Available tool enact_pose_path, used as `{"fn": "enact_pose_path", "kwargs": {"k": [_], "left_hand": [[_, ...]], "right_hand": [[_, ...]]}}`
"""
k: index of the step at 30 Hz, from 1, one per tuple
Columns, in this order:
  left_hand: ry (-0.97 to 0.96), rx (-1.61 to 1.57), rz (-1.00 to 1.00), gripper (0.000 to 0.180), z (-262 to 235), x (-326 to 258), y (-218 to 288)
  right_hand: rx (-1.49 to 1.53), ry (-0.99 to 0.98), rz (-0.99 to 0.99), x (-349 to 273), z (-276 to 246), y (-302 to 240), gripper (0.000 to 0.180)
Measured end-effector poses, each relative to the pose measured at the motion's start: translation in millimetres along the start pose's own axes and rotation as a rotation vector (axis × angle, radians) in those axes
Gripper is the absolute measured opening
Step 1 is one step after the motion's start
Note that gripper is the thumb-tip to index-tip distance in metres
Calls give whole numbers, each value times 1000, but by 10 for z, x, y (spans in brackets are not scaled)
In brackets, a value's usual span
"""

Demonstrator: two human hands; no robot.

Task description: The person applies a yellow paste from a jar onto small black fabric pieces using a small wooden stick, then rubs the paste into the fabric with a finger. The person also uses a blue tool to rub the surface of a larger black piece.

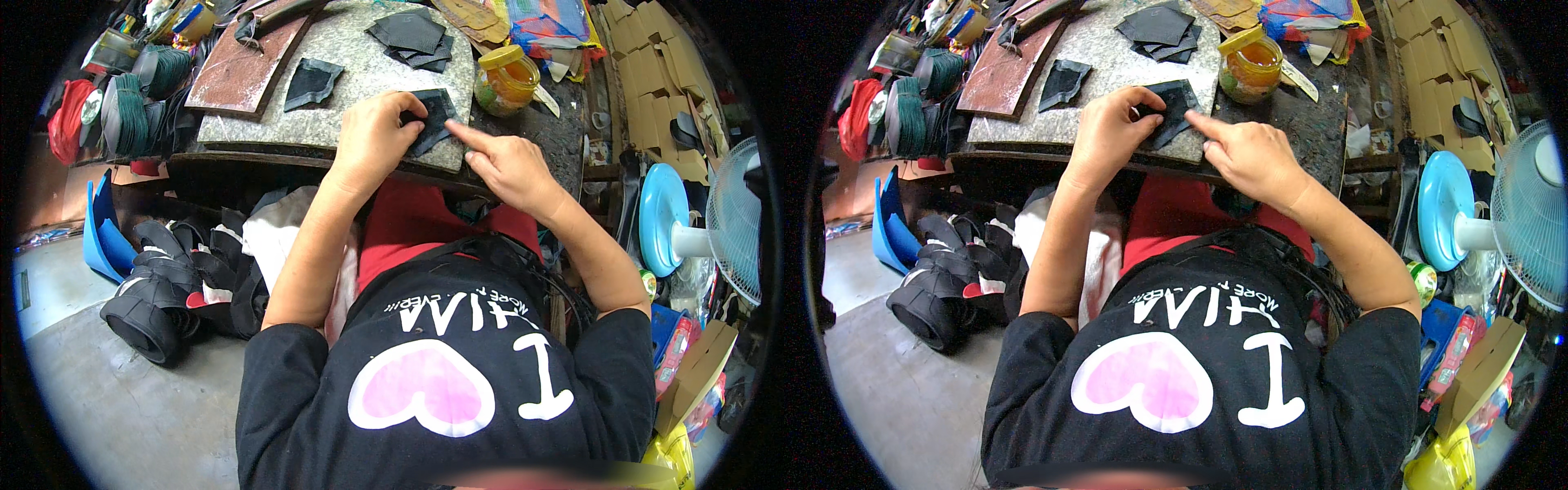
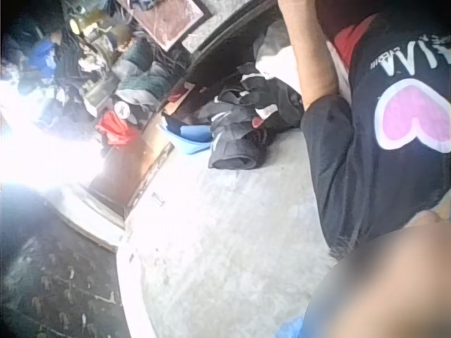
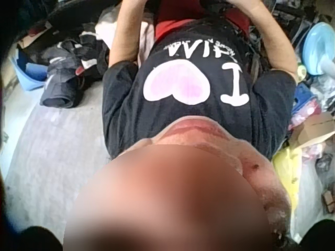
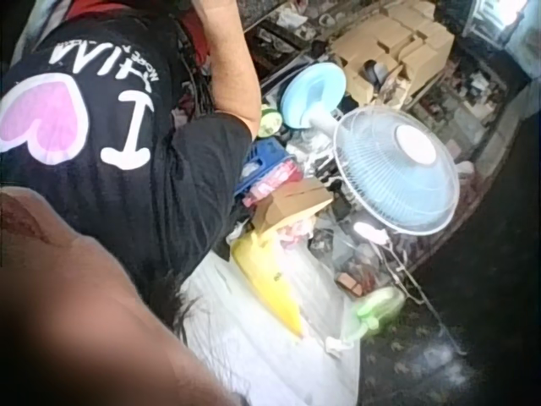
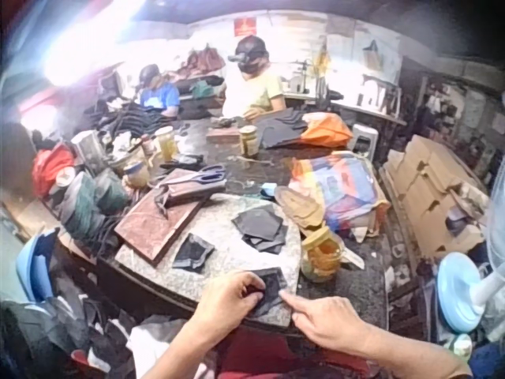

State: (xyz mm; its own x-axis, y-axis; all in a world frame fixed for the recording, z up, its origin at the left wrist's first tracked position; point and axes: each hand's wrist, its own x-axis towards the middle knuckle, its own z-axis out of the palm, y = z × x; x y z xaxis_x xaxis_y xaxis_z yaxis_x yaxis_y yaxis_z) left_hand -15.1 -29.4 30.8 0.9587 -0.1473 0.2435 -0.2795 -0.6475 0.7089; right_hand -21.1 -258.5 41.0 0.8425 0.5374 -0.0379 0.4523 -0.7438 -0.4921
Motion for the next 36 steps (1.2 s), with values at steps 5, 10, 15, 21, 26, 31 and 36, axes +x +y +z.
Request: {"fn": "enact_pose_path", "kwargs": {"k": [5, 10, 15, 21, 26, 31, 36], "left_hand": [[-23, -66, 15, 19, -28, 27, -74], [-49, -98, -61, 18, -31, 13, -58], [-29, -129, -55, 18, -32, 6, -6], [-97, -76, 47, 25, -79, -7, 44], [-191, -95, 130, 26, -129, 111, 0], [-188, -69, 122, 26, -102, 132, 0], [-154, -50, 133, 26, -80, 129, 8]], "right_hand": [[-68, 42, -51, -25, 56, -189, 50], [-191, 52, -166, -66, 165, -362, 43], [-191, 59, -195, -15, 170, -409, 37], [192, -38, -71, 39, -211, -86, 31], [-53, 158, -129, 125, -187, 125, 40], [-247, 197, -203, 95, -31, 133, 47], [-257, 200, -309, 12, 18, 98, 47]]}}
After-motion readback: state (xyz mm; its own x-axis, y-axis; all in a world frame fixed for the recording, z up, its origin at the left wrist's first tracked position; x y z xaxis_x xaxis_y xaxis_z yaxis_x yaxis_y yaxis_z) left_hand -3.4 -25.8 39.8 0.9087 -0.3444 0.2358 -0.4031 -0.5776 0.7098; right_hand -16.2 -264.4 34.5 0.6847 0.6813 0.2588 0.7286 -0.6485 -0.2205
